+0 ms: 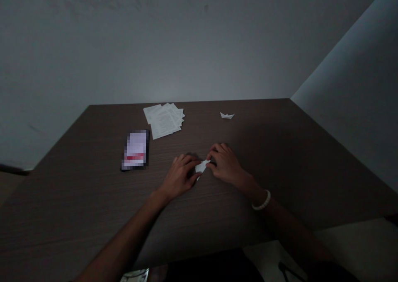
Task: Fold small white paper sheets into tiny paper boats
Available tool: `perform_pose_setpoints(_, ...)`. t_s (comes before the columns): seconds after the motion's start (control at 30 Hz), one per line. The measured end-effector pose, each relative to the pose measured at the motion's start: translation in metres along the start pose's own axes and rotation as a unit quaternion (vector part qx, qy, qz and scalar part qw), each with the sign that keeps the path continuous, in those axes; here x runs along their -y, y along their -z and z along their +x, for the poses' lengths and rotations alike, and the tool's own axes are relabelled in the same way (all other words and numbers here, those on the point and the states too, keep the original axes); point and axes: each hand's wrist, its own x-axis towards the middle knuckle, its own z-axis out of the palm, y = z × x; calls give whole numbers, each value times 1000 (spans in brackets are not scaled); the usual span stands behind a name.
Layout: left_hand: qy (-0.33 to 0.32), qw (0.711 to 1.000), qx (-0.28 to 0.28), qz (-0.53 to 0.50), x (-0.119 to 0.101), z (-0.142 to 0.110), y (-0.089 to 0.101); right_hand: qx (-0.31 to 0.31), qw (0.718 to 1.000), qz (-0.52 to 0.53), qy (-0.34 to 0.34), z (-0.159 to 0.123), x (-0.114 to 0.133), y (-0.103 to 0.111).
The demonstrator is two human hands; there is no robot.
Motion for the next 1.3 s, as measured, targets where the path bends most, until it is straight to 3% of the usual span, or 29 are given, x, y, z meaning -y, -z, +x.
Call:
perform_pose_setpoints(0.63,-22,999,2,-33,3,-2,0,-30,997,56,-32,-3,-6,-4)
perform_pose_setpoints(0.9,-51,998,-3,-45,4,-3,0,-33,993,112,-13,-1,-8,-5)
perform_pose_setpoints(1.03,-72,995,-12,-67,4,-5,-1,-49,983,179,-14,0,-8,-4)
perform_pose_setpoints(1.2,-82,994,-11,-74,5,-7,-3,-19,946,322,-40,1,-9,-4)
perform_pose_setpoints(1.3,-85,995,-14,-53,3,-7,-1,-13,936,348,-41,1,-10,-6)
